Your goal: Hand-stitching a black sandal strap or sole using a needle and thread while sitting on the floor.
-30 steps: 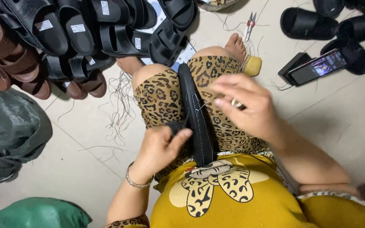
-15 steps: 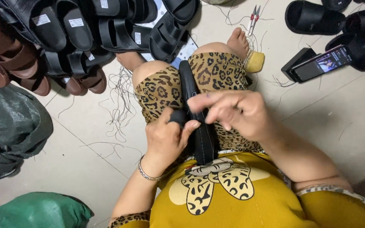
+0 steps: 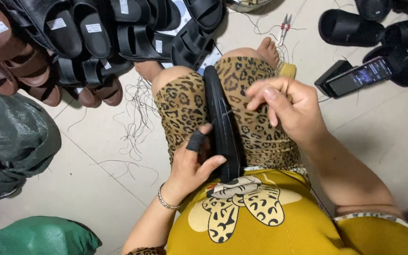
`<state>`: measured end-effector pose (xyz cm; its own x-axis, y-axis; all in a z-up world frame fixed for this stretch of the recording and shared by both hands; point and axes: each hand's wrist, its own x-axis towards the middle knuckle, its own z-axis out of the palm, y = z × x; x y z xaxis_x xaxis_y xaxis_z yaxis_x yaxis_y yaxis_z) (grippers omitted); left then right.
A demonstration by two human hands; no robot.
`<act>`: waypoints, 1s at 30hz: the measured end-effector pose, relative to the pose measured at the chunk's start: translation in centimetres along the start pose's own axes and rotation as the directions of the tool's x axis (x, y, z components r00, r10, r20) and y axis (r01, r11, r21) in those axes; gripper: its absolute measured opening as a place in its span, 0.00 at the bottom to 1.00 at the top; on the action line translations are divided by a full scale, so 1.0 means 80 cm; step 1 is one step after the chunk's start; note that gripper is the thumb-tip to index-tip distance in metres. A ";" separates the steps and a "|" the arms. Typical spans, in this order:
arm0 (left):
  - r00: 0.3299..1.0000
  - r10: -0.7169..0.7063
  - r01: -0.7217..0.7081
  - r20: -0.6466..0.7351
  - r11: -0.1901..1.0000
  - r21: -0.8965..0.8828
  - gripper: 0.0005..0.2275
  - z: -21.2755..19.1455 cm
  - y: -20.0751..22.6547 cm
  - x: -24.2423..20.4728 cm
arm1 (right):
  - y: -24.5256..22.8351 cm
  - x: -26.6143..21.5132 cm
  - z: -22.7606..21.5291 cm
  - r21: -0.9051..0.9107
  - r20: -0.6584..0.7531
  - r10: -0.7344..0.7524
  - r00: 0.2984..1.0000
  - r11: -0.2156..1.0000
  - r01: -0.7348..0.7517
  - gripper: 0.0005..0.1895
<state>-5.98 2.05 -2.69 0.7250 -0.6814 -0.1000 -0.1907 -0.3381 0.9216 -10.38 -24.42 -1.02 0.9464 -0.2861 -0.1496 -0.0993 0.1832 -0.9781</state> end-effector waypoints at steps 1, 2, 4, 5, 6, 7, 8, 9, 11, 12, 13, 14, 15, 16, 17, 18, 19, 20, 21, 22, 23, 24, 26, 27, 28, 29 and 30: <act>1.000 -0.022 0.022 -0.019 1.000 0.022 0.36 0.001 0.005 -0.006 | 0.001 -0.008 -0.006 -0.117 -0.049 -0.026 0.998 0.993 0.020 0.11; 1.000 -0.010 0.010 -0.014 1.000 0.019 0.36 0.006 0.009 -0.009 | -0.012 -0.013 0.011 -0.124 -0.058 -0.034 0.998 0.992 0.027 0.11; 0.998 -0.053 0.050 0.028 0.994 0.096 0.44 0.018 0.019 -0.013 | -0.038 -0.024 0.042 -0.461 -0.009 -0.026 1.000 0.887 0.019 0.26; 0.999 -0.036 0.033 0.035 0.995 0.095 0.44 0.024 0.025 -0.009 | -0.021 -0.030 0.050 -0.466 -0.021 -0.039 0.999 0.884 0.024 0.26; 1.000 0.010 -0.012 0.010 0.974 0.226 0.46 0.030 0.030 -0.007 | -0.003 -0.037 0.058 -0.648 0.030 -0.112 0.993 0.754 0.105 0.32; 0.998 0.061 -0.053 -0.011 0.934 0.354 0.48 0.036 0.036 -0.004 | 0.014 -0.043 0.066 -0.795 0.094 -0.169 0.981 0.581 0.176 0.40; 0.997 0.075 -0.069 -0.003 0.932 0.355 0.48 0.039 0.038 -0.004 | 0.016 -0.043 0.067 -0.798 0.083 -0.180 0.980 0.577 0.174 0.40; 0.997 0.078 -0.065 -0.019 0.921 0.385 0.47 0.042 0.039 -0.004 | 0.019 -0.043 0.068 -0.770 0.097 -0.237 0.967 0.598 0.224 0.38; 0.995 0.091 -0.071 -0.029 0.907 0.416 0.46 0.045 0.041 -0.005 | 0.023 -0.046 0.071 -0.742 0.101 -0.300 0.949 0.612 0.273 0.37; 0.985 0.165 -0.127 -0.049 0.888 0.441 0.43 0.046 0.043 -0.007 | 0.025 -0.049 0.073 -0.733 0.095 -0.350 0.932 0.609 0.303 0.36; 0.969 0.239 -0.181 -0.067 0.865 0.467 0.39 0.046 0.044 -0.008 | 0.028 -0.052 0.075 -0.725 0.088 -0.400 0.912 0.603 0.334 0.35; 0.967 0.246 -0.189 -0.065 0.864 0.467 0.39 0.047 0.033 -0.014 | 0.018 -0.057 0.077 -0.727 0.084 -0.405 0.910 0.600 0.334 0.35; 0.939 0.336 -0.263 -0.070 0.837 0.480 0.38 0.048 0.022 -0.019 | 0.009 -0.061 0.080 -0.709 0.083 -0.455 0.887 0.599 0.373 0.34; 0.904 0.419 -0.329 -0.080 0.805 0.495 0.37 0.050 0.011 -0.024 | -0.001 -0.064 0.082 -0.688 0.086 -0.502 0.861 0.596 0.415 0.33; 0.902 0.423 -0.331 -0.083 0.803 0.496 0.37 0.055 0.001 -0.024 | -0.004 -0.066 0.083 -0.688 0.088 -0.506 0.858 0.592 0.419 0.33; 0.862 0.494 -0.367 -0.114 0.763 0.532 0.36 0.059 -0.010 -0.025 | -0.007 -0.068 0.085 -0.694 0.096 -0.543 0.834 0.565 0.447 0.32; 0.815 0.562 -0.398 -0.141 0.720 0.569 0.36 0.063 -0.021 -0.026 | -0.009 -0.069 0.087 -0.699 0.104 -0.579 0.809 0.536 0.474 0.31; 0.812 0.566 -0.398 -0.144 0.717 0.572 0.36 0.071 -0.034 -0.026 | 0.002 -0.071 0.087 -0.698 0.107 -0.583 0.805 0.533 0.478 0.31; 0.783 0.602 -0.408 -0.158 0.688 0.600 0.34 0.078 -0.046 -0.026 | 0.012 -0.073 0.086 -0.715 0.138 -0.595 0.792 0.493 0.495 0.30; 0.754 0.635 -0.417 -0.167 0.661 0.624 0.33 0.085 -0.058 -0.026 | 0.024 -0.075 0.086 -0.732 0.165 -0.603 0.780 0.455 0.507 0.29; 0.754 0.636 -0.419 -0.166 0.660 0.624 0.33 0.085 -0.043 -0.028 | 0.036 -0.080 0.083 -0.733 0.164 -0.605 0.780 0.454 0.506 0.29; 0.799 0.583 -0.409 -0.147 0.706 0.578 0.31 0.085 -0.028 -0.030 | 0.048 -0.084 0.080 -0.750 0.178 -0.588 0.789 0.438 0.496 0.30; 0.843 0.522 -0.388 -0.126 0.754 0.530 0.28 0.085 -0.016 -0.034 | 0.054 -0.089 0.076 -0.764 0.195 -0.566 0.801 0.424 0.486 0.31; 0.855 0.507 -0.381 -0.109 0.757 0.531 0.30 0.085 -0.019 -0.037 | 0.047 -0.091 0.076 -0.774 0.198 -0.564 0.802 0.412 0.481 0.31; 0.867 0.489 -0.371 -0.093 0.759 0.535 0.31 0.084 -0.022 -0.041 | 0.040 -0.093 0.076 -0.781 0.203 -0.561 0.803 0.402 0.478 0.30; 0.871 0.481 -0.363 -0.095 0.763 0.535 0.31 0.085 -0.024 -0.045 | 0.047 -0.093 0.076 -0.777 0.206 -0.555 0.806 0.408 0.479 0.30; 0.896 0.436 -0.347 -0.083 0.805 0.480 0.32 0.084 -0.026 -0.046 | 0.052 -0.089 0.076 -0.783 0.208 -0.555 0.806 0.399 0.477 0.30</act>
<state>-12.69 0.86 -6.74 0.6213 -0.7043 0.3433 -0.7234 -0.3473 0.5968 -15.65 -15.93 -3.14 0.8813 -0.1368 0.4524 0.1713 -0.7996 -0.5756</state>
